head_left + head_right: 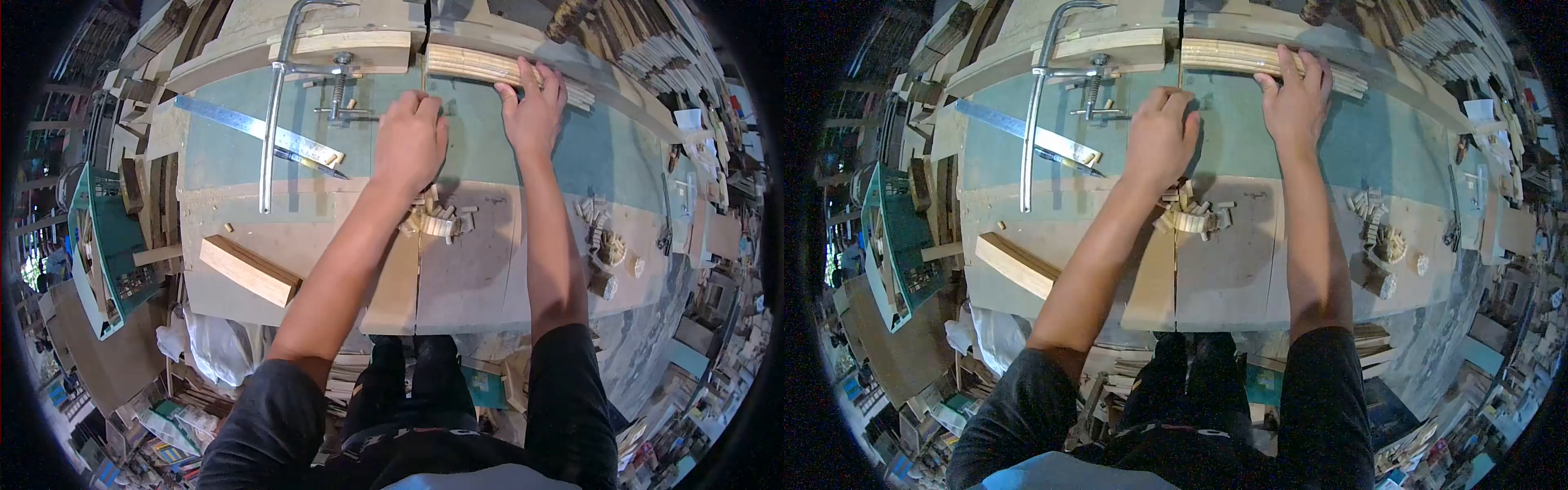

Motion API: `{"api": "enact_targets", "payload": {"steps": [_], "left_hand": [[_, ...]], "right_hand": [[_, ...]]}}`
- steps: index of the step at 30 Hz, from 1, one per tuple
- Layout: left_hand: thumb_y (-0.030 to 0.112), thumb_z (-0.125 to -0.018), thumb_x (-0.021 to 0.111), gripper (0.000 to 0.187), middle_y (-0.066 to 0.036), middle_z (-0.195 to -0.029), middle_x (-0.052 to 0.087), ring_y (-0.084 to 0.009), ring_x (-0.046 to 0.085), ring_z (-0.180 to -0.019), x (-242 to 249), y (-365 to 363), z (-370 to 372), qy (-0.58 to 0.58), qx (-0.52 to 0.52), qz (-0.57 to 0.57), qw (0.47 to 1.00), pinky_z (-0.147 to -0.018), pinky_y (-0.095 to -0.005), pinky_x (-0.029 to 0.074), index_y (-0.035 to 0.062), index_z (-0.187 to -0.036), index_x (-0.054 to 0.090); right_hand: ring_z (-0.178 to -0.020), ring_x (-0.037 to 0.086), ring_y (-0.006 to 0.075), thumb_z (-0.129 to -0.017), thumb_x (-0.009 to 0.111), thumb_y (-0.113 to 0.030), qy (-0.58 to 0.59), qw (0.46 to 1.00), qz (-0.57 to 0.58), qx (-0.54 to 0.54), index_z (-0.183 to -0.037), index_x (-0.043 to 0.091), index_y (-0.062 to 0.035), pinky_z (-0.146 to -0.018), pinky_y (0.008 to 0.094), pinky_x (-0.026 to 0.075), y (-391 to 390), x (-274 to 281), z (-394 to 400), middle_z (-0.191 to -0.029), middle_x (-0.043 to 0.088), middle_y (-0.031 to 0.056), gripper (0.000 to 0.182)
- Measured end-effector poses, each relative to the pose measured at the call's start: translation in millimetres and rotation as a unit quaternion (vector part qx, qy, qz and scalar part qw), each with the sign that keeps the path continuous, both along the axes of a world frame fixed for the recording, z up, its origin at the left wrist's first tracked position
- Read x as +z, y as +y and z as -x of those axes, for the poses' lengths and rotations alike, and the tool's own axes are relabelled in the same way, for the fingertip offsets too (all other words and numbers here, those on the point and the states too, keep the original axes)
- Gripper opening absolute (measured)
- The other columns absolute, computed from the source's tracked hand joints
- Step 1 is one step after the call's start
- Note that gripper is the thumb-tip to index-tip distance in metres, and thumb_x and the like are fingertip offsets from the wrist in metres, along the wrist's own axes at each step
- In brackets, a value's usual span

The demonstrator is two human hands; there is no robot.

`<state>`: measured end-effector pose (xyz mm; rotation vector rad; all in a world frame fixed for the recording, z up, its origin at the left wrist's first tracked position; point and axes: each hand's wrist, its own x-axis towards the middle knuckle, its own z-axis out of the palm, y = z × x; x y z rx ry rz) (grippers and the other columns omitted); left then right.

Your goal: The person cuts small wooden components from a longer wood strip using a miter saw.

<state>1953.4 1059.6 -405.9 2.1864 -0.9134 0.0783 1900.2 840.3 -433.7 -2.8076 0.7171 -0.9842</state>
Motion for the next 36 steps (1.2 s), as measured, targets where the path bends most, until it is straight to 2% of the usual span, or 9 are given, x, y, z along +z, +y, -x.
{"api": "enact_targets", "payload": {"steps": [10, 18, 27, 29, 30, 31, 33, 35, 36], "left_hand": [[0.026, -0.086, 0.069, 0.042, -0.019, -0.121, 0.065, -0.0381, 0.064, -0.106, 7, 62, 53, 0.075, -0.19, 0.07, 0.976, -0.097, -0.0456, 0.049, -0.0035, -0.116, 0.062], [0.016, -0.085, 0.069, 0.028, -0.015, -0.115, 0.065, -0.0349, 0.063, -0.107, 19, 52, 54, -0.025, -0.113, 0.159, 0.98, -0.094, -0.0453, 0.048, -0.0002, -0.107, 0.065], [0.017, -0.088, 0.066, 0.029, -0.02, -0.104, 0.065, -0.0423, 0.063, -0.102, 88, -114, -6, 0.022, -0.042, 0.293, 0.955, -0.088, -0.0435, 0.051, -0.0025, -0.11, 0.064], [0.019, -0.088, 0.063, 0.038, -0.026, -0.107, 0.063, -0.0446, 0.061, -0.106, 96, -144, -21, 0.041, -0.032, 0.264, 0.963, -0.091, -0.0494, 0.049, -0.0016, -0.12, 0.058], [0.022, -0.089, 0.059, 0.049, -0.033, -0.111, 0.061, -0.046, 0.06, -0.108, 98, -153, -27, 0.056, -0.055, 0.237, 0.968, -0.095, -0.0528, 0.048, -0.0013, -0.131, 0.052], [0.018, -0.088, 0.057, 0.039, -0.031, -0.106, 0.06, -0.0511, 0.056, -0.103, 98, -159, -27, 0.058, -0.068, 0.286, 0.954, -0.093, -0.0538, 0.046, -0.0048, -0.119, 0.055], [0.022, -0.086, 0.064, 0.046, -0.032, -0.112, 0.061, -0.0476, 0.059, -0.108, 93, -153, -24, 0.078, -0.08, 0.286, 0.952, -0.097, -0.0484, 0.047, -0.0052, -0.123, 0.058], [0.03, -0.088, 0.067, 0.047, -0.025, -0.118, 0.064, -0.0404, 0.062, -0.111, 90, -118, -15, 0.109, -0.138, 0.213, 0.961, -0.096, -0.0447, 0.048, -0.0037, -0.12, 0.062], [0.03, -0.09, 0.068, 0.042, -0.022, -0.112, 0.068, -0.0358, 0.067, -0.106, 89, -95, -9, 0.152, -0.165, 0.152, 0.963, -0.092, -0.0393, 0.051, -0.0039, -0.114, 0.065]], "right_hand": [[-0.141, 0.036, 0.0357, -0.088, 0.071, -0.049, 0.016, 1.0, 0.005, -0.009, -0.141, 0.057, -0.0213, -0.106, 0.0609, 0.038, 0, -2, -3, -0.144, 0.049, 0.005, 0.062], [-0.142, 0.036, 0.0345, -0.087, 0.071, -0.049, 0.029, 0.999, -0.006, -0.023, -0.141, 0.059, -0.0213, -0.104, 0.0629, 0.039, 24, 2, -14, -0.147, 0.049, 0.0043, 0.062], [-0.136, 0.045, 0.035, -0.097, 0.062, -0.033, -0.051, 0.991, -0.067, 0.101, -0.145, 0.05, -0.0133, -0.108, 0.0481, 0.042, -2, -14, -1, -0.146, 0.051, 0.0076, 0.053], [-0.134, 0.048, 0.03, -0.102, 0.051, -0.034, -0.223, 0.809, -0.495, 0.226, -0.141, 0.051, -0.0121, -0.109, 0.0452, 0.041, 11, -6, -4, -0.143, 0.054, 0.007, 0.045], [-0.133, 0.049, 0.0272, -0.104, 0.046, -0.035, -0.308, 0.634, -0.664, 0.248, -0.139, 0.052, -0.0119, -0.109, 0.044, 0.04, 19, 5, -4, -0.14, 0.056, 0.0064, 0.043], [-0.132, 0.05, 0.0244, -0.106, 0.04, -0.036, -0.381, 0.466, -0.767, 0.221, -0.137, 0.053, -0.0116, -0.11, 0.0428, 0.039, 27, 16, -4, -0.138, 0.058, 0.0058, 0.042], [-0.13, 0.051, 0.0233, -0.107, 0.036, -0.037, -0.399, 0.432, -0.784, 0.199, -0.137, 0.054, -0.0115, -0.111, 0.0417, 0.038, 11, 5, -3, -0.135, 0.06, 0.0065, 0.043], [-0.128, 0.052, 0.025, -0.104, 0.046, -0.032, -0.248, 0.743, -0.588, 0.202, -0.138, 0.055, -0.0099, -0.11, 0.0431, 0.04, 5, 8, -3, -0.138, 0.057, 0.006, 0.041], [-0.128, 0.052, 0.0254, -0.103, 0.049, -0.031, -0.195, 0.803, -0.528, 0.195, -0.138, 0.056, -0.0095, -0.109, 0.0435, 0.041, 4, 8, -3, -0.139, 0.057, 0.0059, 0.041]]}}
